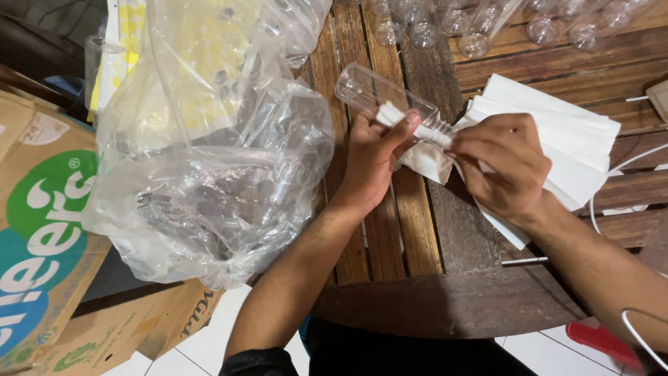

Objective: The person folds a white paper sheet into a narrow strip and inserts it into a clear plastic bottle. They repeat this with a second bottle, adjusting the paper inside each bottle to fit.

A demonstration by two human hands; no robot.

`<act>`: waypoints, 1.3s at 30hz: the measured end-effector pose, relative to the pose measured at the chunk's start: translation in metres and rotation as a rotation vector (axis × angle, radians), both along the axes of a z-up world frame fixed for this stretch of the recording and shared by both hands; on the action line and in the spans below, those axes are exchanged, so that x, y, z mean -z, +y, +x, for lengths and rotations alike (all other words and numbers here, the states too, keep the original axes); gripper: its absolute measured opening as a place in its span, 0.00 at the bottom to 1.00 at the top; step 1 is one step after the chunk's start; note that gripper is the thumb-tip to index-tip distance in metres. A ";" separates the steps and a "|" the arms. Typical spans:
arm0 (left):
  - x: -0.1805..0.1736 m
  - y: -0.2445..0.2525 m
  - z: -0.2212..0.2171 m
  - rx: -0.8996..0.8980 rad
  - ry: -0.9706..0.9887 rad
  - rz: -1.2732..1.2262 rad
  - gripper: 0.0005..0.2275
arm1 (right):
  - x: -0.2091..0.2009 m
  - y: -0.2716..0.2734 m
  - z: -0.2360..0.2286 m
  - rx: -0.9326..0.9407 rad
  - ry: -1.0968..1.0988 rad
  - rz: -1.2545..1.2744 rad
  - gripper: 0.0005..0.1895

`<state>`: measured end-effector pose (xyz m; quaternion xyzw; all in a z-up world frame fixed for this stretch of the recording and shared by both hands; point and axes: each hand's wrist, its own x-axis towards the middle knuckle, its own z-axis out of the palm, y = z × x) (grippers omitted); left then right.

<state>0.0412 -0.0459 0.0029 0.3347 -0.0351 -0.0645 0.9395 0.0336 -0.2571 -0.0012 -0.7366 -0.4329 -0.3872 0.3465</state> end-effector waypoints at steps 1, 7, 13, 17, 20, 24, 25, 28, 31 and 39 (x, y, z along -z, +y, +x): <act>-0.002 0.001 -0.001 -0.002 0.001 0.000 0.21 | -0.006 0.003 -0.003 -0.002 0.001 0.000 0.05; -0.013 -0.004 0.002 -0.146 0.126 0.113 0.31 | -0.011 0.021 -0.014 0.058 0.163 0.004 0.03; -0.011 -0.004 -0.001 -0.093 0.088 0.136 0.31 | -0.030 0.035 -0.020 -0.064 0.323 -0.144 0.11; -0.021 0.002 -0.006 0.028 0.019 0.178 0.32 | -0.033 0.033 -0.021 -0.045 0.310 -0.323 0.14; -0.029 0.005 -0.009 0.146 0.014 0.159 0.33 | -0.034 0.028 -0.023 0.054 0.321 -0.491 0.16; -0.029 0.007 -0.012 0.169 -0.051 0.136 0.30 | -0.033 0.027 -0.027 0.210 0.296 -0.598 0.17; -0.036 0.007 -0.013 0.169 -0.051 0.137 0.30 | -0.032 0.027 -0.027 0.210 0.297 -0.597 0.17; -0.047 0.007 -0.016 0.197 0.014 0.261 0.36 | -0.030 0.026 -0.029 0.274 0.312 -0.637 0.17; -0.041 0.008 -0.014 0.222 -0.150 0.275 0.30 | -0.034 0.027 -0.029 0.238 0.299 -0.592 0.18; -0.025 0.010 -0.008 0.214 -0.047 0.234 0.35 | -0.058 0.037 -0.030 -0.130 0.555 -0.388 0.10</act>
